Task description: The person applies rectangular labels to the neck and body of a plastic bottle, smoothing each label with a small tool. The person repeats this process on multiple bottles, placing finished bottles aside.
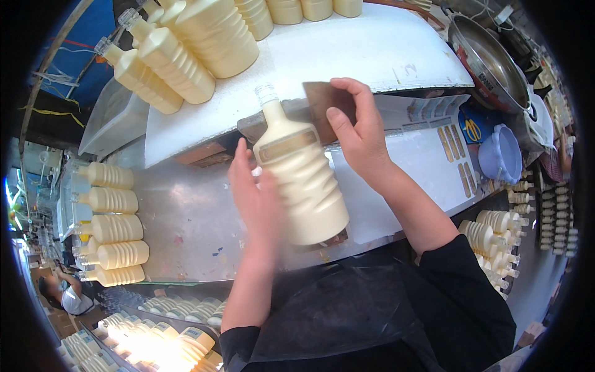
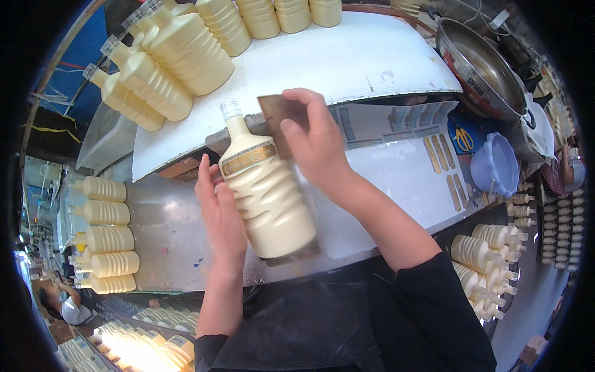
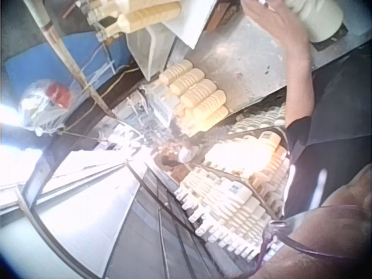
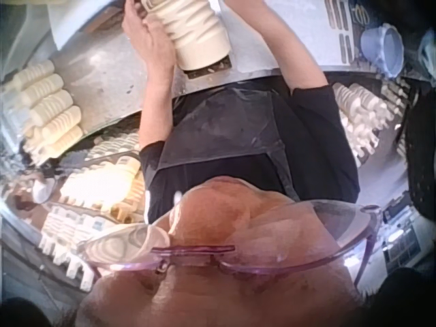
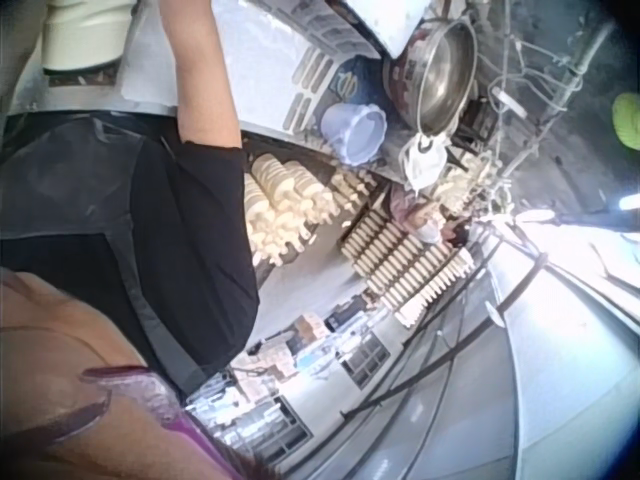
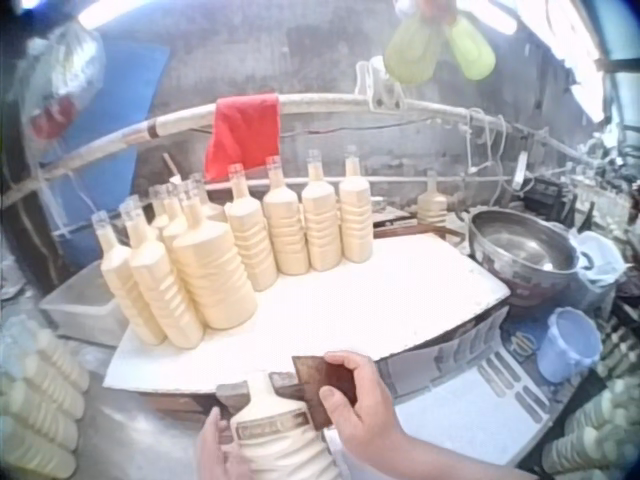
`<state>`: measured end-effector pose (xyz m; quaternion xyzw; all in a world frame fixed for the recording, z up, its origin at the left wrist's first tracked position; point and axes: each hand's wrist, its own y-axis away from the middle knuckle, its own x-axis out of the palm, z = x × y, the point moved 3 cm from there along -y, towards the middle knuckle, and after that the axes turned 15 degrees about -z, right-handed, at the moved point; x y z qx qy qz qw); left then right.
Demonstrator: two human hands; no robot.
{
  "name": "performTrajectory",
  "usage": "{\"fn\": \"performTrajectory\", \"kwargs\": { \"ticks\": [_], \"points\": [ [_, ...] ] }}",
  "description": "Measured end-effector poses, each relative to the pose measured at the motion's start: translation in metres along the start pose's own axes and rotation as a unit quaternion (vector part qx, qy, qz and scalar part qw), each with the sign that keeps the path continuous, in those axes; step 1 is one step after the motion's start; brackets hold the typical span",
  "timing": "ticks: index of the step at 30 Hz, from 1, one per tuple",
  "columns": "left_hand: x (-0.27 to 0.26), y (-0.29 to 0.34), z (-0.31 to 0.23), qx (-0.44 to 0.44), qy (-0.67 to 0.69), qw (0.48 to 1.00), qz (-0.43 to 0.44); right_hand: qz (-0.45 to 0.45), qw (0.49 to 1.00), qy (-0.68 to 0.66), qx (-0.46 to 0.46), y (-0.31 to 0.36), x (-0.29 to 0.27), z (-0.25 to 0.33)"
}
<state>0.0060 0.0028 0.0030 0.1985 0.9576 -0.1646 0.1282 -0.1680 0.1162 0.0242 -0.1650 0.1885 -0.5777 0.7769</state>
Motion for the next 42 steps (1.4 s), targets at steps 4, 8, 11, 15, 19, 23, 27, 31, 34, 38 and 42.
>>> {"fn": "performTrajectory", "kwargs": {
  "ticks": [4,8,11,15,19,23,27,31,34,38,42],
  "points": [
    [-0.001,0.022,-0.013,0.139,-0.154,0.977,0.052,0.021,0.999,0.043,-0.012,0.007,0.009,-0.011],
    [0.0,0.024,-0.006,0.09,-0.063,0.99,0.082,-0.029,0.996,0.066,-0.061,0.008,0.003,-0.013],
    [0.0,0.025,-0.002,0.036,-0.017,0.996,0.084,-0.029,0.986,0.065,-0.151,0.022,-0.002,0.017],
    [0.0,0.026,-0.01,-0.007,-0.023,0.997,0.076,0.044,0.922,0.099,-0.371,0.04,0.002,0.052],
    [0.002,0.027,0.003,0.026,-0.037,0.997,0.056,0.106,0.899,0.129,-0.404,0.048,0.016,0.081],
    [0.004,0.028,0.007,-0.014,-0.053,0.996,0.068,0.033,0.884,0.138,-0.446,0.047,0.025,0.098],
    [0.006,0.021,0.004,-0.025,-0.089,0.989,0.119,0.086,0.886,0.188,-0.414,0.053,0.046,0.091],
    [0.009,0.021,0.002,-0.011,-0.102,0.986,0.135,0.15,0.866,0.229,-0.419,0.072,0.063,0.094],
    [0.015,0.025,0.007,-0.004,-0.097,0.986,0.137,0.166,0.847,0.26,-0.433,0.077,0.077,0.092],
    [0.024,0.026,0.02,0.013,-0.089,0.986,0.139,0.153,0.825,0.295,-0.456,0.074,0.092,0.098],
    [0.024,0.035,0.033,0.037,-0.083,0.986,0.137,0.185,0.815,0.309,-0.453,0.069,0.092,0.088]
  ]
}}
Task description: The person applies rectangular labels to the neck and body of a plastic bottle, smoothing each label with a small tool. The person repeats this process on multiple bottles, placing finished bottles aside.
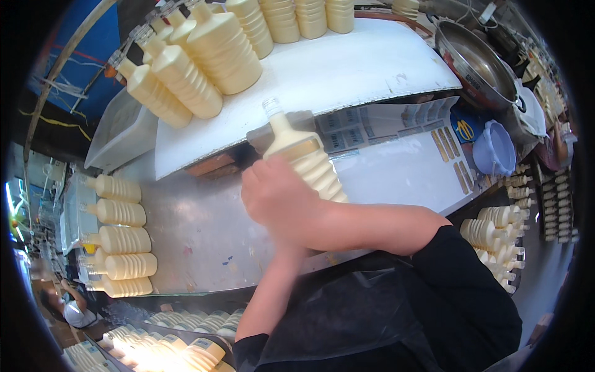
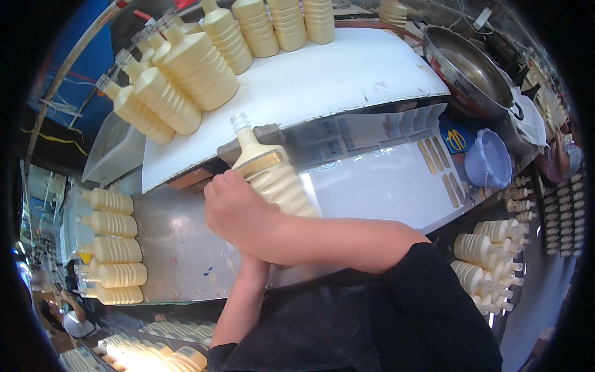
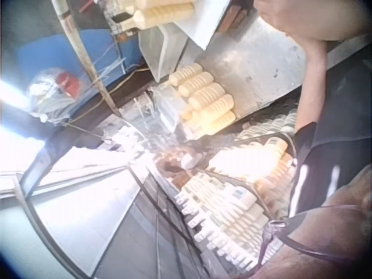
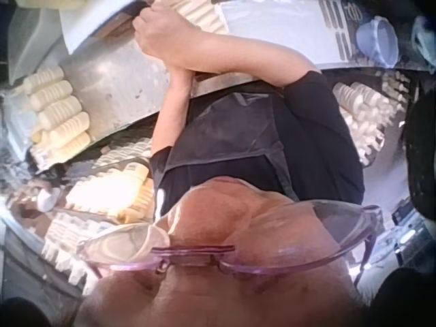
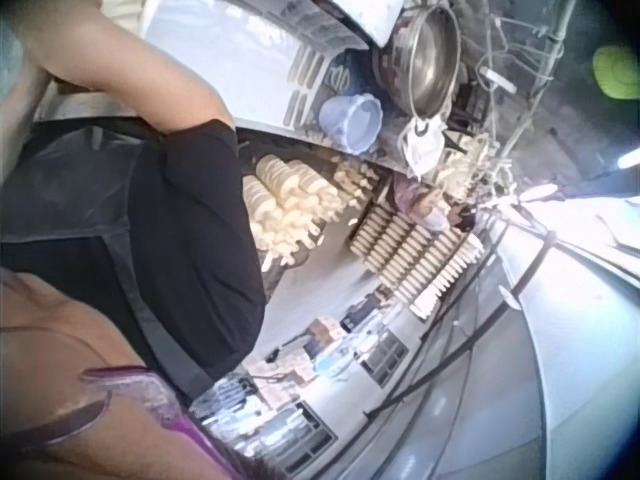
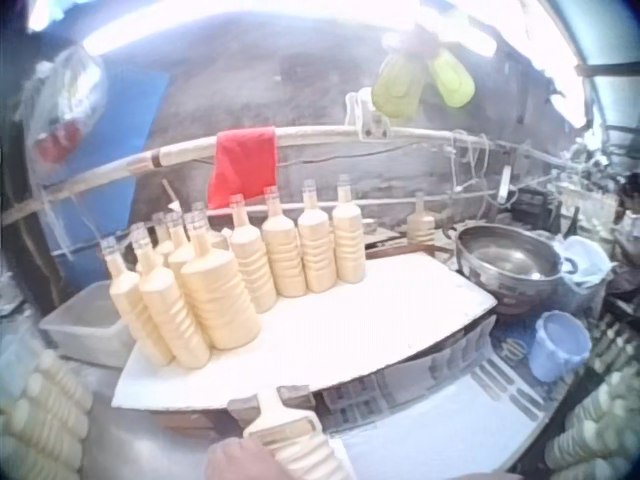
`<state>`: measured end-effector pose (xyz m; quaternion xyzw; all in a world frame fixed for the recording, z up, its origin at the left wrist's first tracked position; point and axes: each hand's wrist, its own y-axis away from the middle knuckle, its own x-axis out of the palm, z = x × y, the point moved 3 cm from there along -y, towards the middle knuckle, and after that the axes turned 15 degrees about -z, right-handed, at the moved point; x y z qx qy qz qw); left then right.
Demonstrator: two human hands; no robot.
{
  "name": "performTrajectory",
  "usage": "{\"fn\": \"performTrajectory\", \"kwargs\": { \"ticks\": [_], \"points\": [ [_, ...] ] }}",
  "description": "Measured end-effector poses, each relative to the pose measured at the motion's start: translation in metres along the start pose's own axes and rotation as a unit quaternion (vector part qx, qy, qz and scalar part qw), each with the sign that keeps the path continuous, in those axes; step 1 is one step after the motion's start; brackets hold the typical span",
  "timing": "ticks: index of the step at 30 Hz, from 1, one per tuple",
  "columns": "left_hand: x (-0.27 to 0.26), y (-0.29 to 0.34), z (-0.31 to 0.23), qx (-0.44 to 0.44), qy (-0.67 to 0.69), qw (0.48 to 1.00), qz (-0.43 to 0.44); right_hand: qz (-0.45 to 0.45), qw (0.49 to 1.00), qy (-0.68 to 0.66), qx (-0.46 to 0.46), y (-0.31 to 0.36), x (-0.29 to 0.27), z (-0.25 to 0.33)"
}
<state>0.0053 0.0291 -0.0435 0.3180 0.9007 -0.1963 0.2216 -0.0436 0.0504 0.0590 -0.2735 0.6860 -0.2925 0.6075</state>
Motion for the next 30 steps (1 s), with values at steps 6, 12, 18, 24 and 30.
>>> {"fn": "performTrajectory", "kwargs": {
  "ticks": [6,12,18,24,30],
  "points": [
    [-0.031,0.007,-0.03,0.042,-0.06,0.983,-0.168,-0.102,0.978,-0.091,0.16,0.013,-0.032,-0.049],
    [-0.03,-0.003,-0.036,0.08,-0.112,0.987,-0.078,-0.148,0.851,-0.171,0.474,0.084,-0.028,-0.102],
    [-0.03,-0.001,-0.043,-0.013,-0.01,0.997,-0.075,-0.18,0.814,-0.172,0.524,0.101,-0.034,-0.11],
    [-0.026,0.0,-0.035,-0.081,0.037,0.992,-0.094,-0.217,0.936,-0.223,0.162,0.068,-0.063,-0.059],
    [-0.03,0.03,-0.035,-0.126,0.137,0.98,-0.068,-0.198,0.796,-0.329,0.468,0.098,-0.066,-0.108]
  ]
}}
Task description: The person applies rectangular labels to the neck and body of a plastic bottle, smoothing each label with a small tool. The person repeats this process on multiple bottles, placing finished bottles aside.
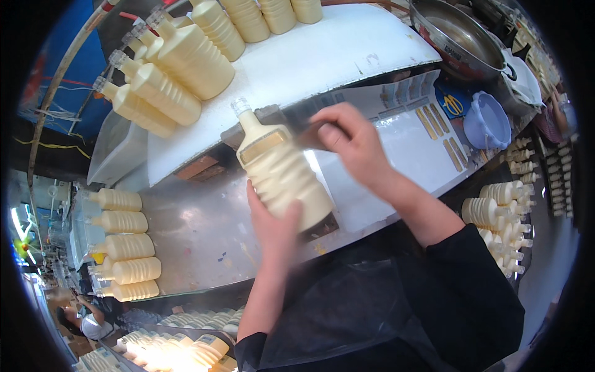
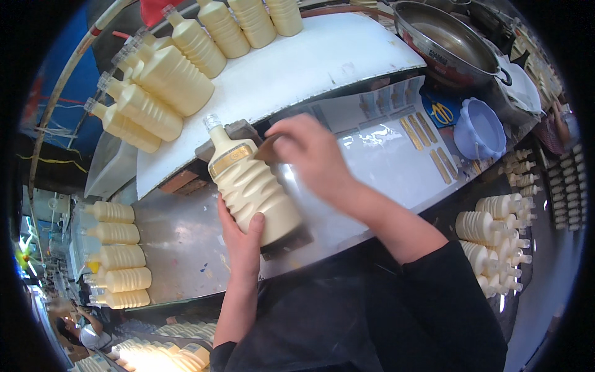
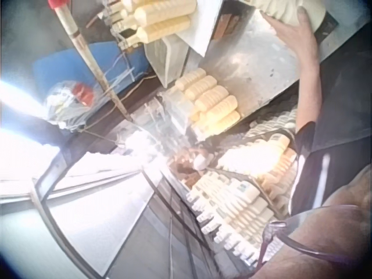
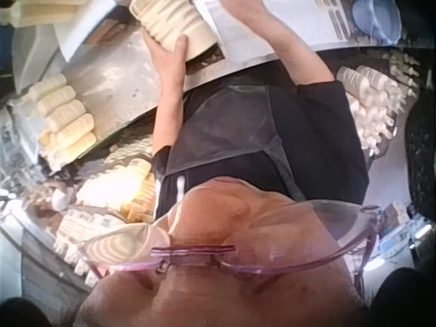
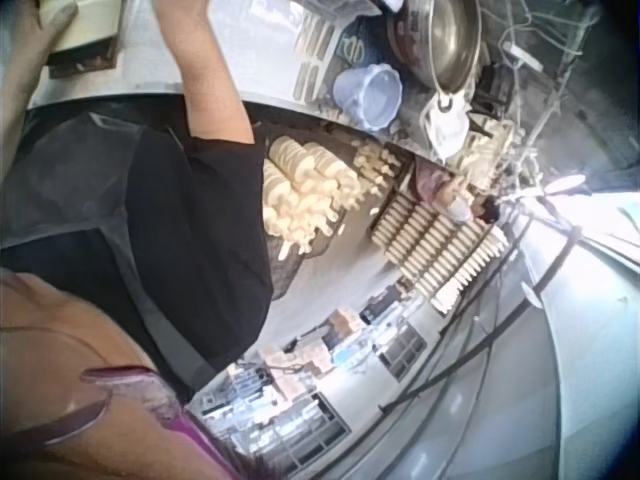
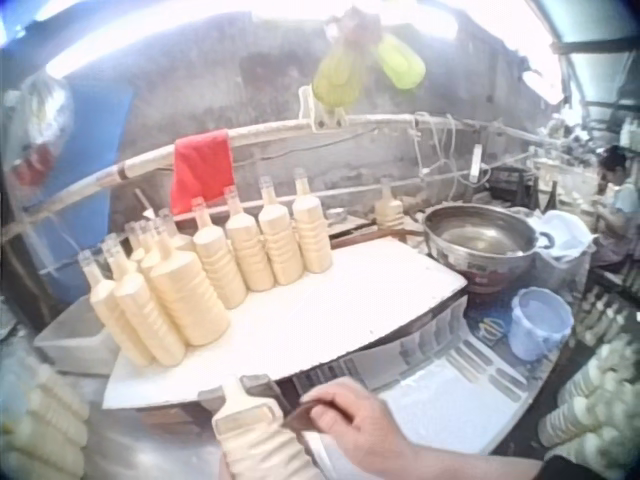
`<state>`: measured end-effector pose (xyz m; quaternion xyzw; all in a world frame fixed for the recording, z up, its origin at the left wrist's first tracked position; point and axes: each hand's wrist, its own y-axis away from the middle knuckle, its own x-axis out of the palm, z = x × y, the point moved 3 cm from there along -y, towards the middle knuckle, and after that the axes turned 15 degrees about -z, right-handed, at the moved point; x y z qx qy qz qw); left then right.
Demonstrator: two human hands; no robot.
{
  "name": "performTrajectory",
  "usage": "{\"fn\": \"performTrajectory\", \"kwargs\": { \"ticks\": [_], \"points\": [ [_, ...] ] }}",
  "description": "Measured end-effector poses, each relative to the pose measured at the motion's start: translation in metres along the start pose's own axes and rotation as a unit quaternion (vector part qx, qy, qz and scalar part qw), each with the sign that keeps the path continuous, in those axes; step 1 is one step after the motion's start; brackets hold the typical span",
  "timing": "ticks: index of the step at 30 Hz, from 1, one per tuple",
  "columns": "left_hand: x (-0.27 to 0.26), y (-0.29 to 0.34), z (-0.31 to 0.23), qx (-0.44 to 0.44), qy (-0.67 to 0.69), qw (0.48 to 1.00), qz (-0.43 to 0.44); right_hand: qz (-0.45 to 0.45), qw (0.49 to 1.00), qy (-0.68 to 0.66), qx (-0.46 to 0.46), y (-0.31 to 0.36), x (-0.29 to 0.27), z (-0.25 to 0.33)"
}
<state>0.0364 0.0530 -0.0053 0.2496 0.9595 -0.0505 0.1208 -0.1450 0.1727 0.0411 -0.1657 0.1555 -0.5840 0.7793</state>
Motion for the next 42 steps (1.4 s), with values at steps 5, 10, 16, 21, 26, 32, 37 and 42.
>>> {"fn": "performTrajectory", "kwargs": {
  "ticks": [5,10,16,21,26,32,37,42],
  "points": [
    [0.001,0.001,-0.013,-0.021,-0.003,1.0,0.014,0.046,0.968,0.142,0.203,0.0,-0.069,-0.043],
    [0.003,-0.003,-0.007,-0.002,-0.013,1.0,-0.017,0.012,0.95,0.269,0.157,0.021,-0.112,-0.061],
    [0.002,0.006,-0.001,-0.002,-0.018,1.0,-0.009,0.056,0.922,0.366,-0.111,0.037,-0.121,-0.048],
    [0.005,0.007,-0.002,0.0,-0.002,1.0,-0.012,0.115,0.888,0.428,-0.118,0.045,-0.113,-0.064],
    [0.003,0.009,0.007,0.035,-0.012,0.999,0.003,0.024,0.874,0.477,-0.088,0.015,-0.13,-0.09],
    [0.003,0.009,0.009,0.061,-0.018,0.998,-0.006,-0.01,0.842,0.492,-0.22,-0.025,-0.138,-0.098],
    [0.002,0.008,0.012,0.045,-0.01,0.999,-0.028,0.001,0.778,0.545,-0.313,-0.06,-0.125,-0.11],
    [0.003,0.009,0.007,0.031,0.0,0.999,-0.028,0.041,0.727,0.6,-0.33,-0.075,-0.115,-0.103]
  ]
}}
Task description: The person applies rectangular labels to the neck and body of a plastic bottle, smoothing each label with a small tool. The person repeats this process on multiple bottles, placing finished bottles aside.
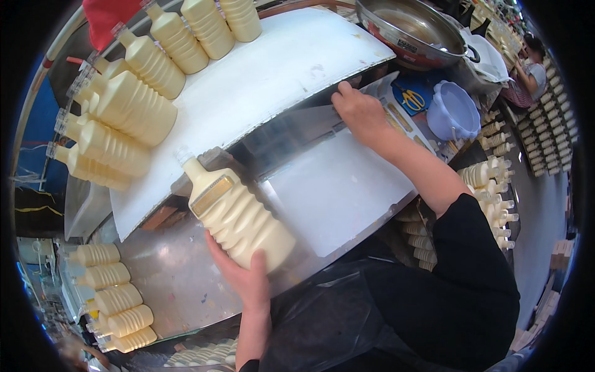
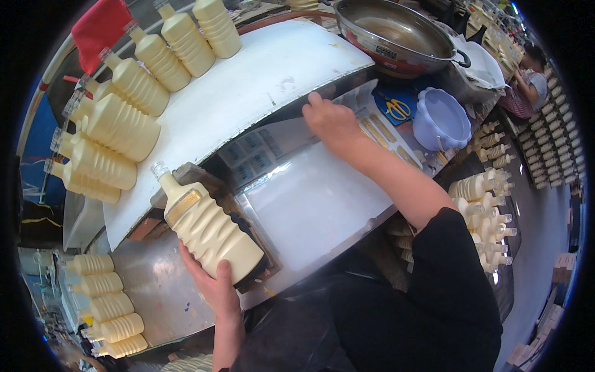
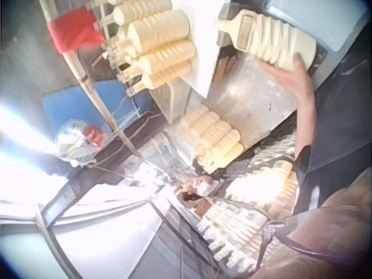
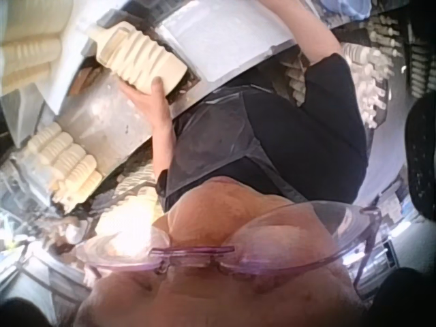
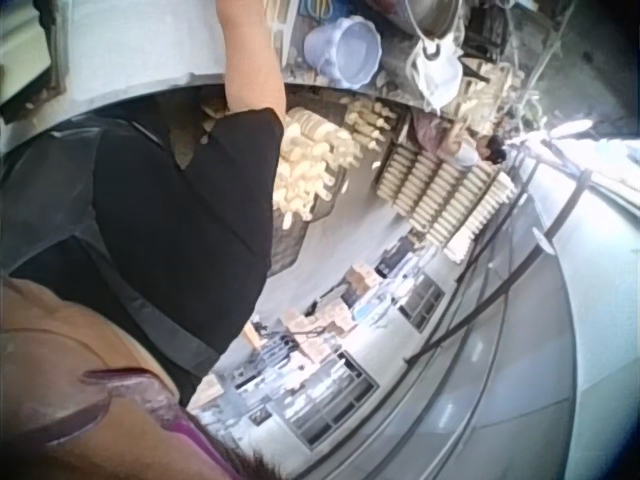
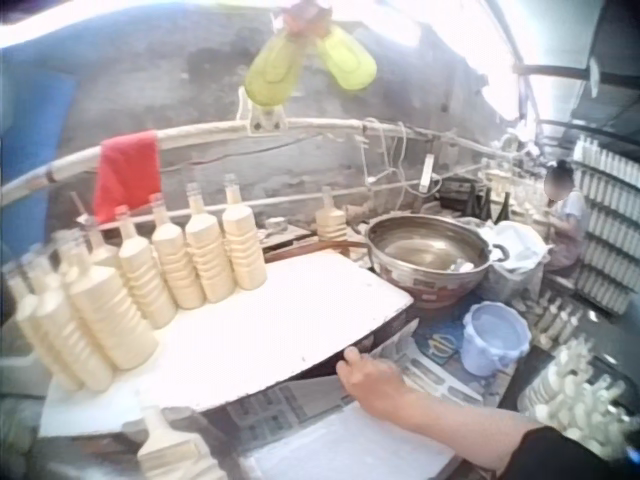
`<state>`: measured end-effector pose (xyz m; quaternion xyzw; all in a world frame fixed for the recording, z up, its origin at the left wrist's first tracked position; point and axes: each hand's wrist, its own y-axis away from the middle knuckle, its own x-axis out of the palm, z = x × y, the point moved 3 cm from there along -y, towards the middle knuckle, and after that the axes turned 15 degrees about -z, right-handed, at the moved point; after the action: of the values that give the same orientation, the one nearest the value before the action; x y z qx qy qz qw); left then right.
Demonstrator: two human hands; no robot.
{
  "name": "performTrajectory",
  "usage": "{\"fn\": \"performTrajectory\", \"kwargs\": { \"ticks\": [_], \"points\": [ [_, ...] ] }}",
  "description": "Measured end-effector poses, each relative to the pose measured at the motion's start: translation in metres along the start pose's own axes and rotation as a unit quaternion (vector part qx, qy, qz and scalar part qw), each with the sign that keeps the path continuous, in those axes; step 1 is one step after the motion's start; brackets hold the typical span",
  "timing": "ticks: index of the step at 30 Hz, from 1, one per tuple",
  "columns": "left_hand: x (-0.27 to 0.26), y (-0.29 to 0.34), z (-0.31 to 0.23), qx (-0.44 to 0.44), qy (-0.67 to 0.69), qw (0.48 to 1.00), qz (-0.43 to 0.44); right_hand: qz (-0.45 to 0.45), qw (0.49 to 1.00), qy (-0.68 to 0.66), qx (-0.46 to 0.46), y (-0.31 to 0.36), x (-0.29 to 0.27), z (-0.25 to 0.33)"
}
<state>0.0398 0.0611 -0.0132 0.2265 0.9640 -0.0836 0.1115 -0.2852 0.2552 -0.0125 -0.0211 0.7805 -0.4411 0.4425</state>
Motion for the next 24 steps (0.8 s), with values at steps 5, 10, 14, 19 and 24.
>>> {"fn": "performTrajectory", "kwargs": {
  "ticks": [5,10,14,19,24],
  "points": [
    [0.0,0.0,0.001,0.016,-0.007,1.0,0.001,0.009,0.997,0.031,-0.066,0.006,0.006,-0.012],
    [0.0,0.0,-0.001,0.008,0.013,1.0,0.001,-0.047,0.994,-0.018,-0.092,0.007,0.003,-0.023],
    [0.0,0.0,0.001,0.009,0.016,1.0,0.003,-0.024,0.997,-0.032,-0.069,0.008,0.001,-0.026],
    [0.0,0.001,0.0,0.012,0.014,1.0,0.0,0.012,0.997,0.012,-0.081,0.014,0.007,-0.033],
    [0.0,0.001,-0.001,0.013,0.007,1.0,-0.002,-0.038,0.996,-0.022,-0.082,0.013,0.001,-0.033]
  ]
}}
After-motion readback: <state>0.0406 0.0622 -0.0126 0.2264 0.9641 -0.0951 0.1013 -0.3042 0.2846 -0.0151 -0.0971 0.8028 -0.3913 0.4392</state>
